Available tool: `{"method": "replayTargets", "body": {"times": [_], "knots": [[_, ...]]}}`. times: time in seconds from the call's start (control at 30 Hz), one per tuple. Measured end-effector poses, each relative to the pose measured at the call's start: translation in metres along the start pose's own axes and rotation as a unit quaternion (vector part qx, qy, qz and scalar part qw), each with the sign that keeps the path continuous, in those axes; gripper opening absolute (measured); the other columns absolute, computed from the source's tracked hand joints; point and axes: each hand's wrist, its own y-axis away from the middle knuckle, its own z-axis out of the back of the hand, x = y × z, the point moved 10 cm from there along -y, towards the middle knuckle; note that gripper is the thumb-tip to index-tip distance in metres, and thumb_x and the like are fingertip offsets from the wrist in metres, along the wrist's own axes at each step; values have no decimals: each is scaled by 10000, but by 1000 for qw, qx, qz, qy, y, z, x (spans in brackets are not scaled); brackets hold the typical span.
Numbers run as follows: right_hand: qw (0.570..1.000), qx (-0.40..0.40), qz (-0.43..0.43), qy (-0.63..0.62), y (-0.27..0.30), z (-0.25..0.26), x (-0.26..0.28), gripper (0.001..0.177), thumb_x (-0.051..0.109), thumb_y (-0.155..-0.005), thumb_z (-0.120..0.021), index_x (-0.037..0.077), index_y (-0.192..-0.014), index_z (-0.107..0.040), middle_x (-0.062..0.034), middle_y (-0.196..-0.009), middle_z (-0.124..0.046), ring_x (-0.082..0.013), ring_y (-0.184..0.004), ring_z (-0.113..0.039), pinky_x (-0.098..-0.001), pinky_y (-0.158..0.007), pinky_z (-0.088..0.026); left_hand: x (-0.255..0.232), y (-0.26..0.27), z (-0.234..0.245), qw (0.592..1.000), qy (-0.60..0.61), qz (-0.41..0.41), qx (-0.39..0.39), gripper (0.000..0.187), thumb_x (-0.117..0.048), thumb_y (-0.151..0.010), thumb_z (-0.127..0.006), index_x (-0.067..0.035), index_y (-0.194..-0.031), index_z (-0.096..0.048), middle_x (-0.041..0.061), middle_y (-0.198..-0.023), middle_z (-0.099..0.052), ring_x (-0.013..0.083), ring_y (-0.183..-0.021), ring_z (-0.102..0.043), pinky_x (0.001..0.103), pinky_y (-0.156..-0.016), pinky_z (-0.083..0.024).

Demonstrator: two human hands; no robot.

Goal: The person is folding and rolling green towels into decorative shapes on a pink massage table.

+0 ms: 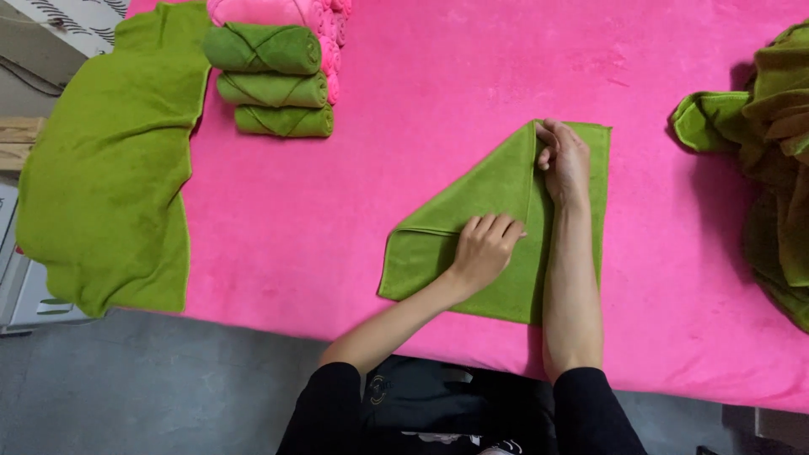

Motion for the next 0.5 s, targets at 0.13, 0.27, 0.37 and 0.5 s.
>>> {"method": "replayTargets", "body": {"times": [0.13,0.27,0.37,0.5], "knots": [[1000,0,-14,-13,3,1,0,268,256,-1038,-613,69,-1219,-675,-155,-1126,-802,-86,-418,-627,-167,-338,-399,-8,23,-26,998,-22,-13,-50,75,-137,-980,-704,-186,-1036,-705,19,-880,-607,214,-816,-652,351,-745,-513],[1000,0,-13,-16,0,4,-1,273,263,-1042,-616,72,-1230,-673,-160,-1131,-799,-90,-420,-631,-170,-345,-409,-8,35,-43,997,-21,-20,-68,57,-134,-1004,-684,-176,-1035,-706,22,-892,-610,209,-848,-657,342,-783,-526],[1000,3,-14,-26,0,4,-3,278,260,-1048,-621,66,-1244,-656,-171,-1142,-793,-98,-428,-642,-175,-345,-418,-9,36,-38,997,-18,-20,-70,64,-114,-998,-683,-165,-1032,-702,28,-903,-623,216,-877,-667,346,-803,-533],[999,15,0,-45,0,4,-1,268,246,-1052,-609,70,-1249,-649,-158,-1172,-791,-119,-460,-672,-190,-368,-457,-9,39,-38,997,-16,-24,-74,58,-121,-1000,-677,-166,-1029,-700,23,-905,-621,214,-891,-663,347,-821,-529]]}}
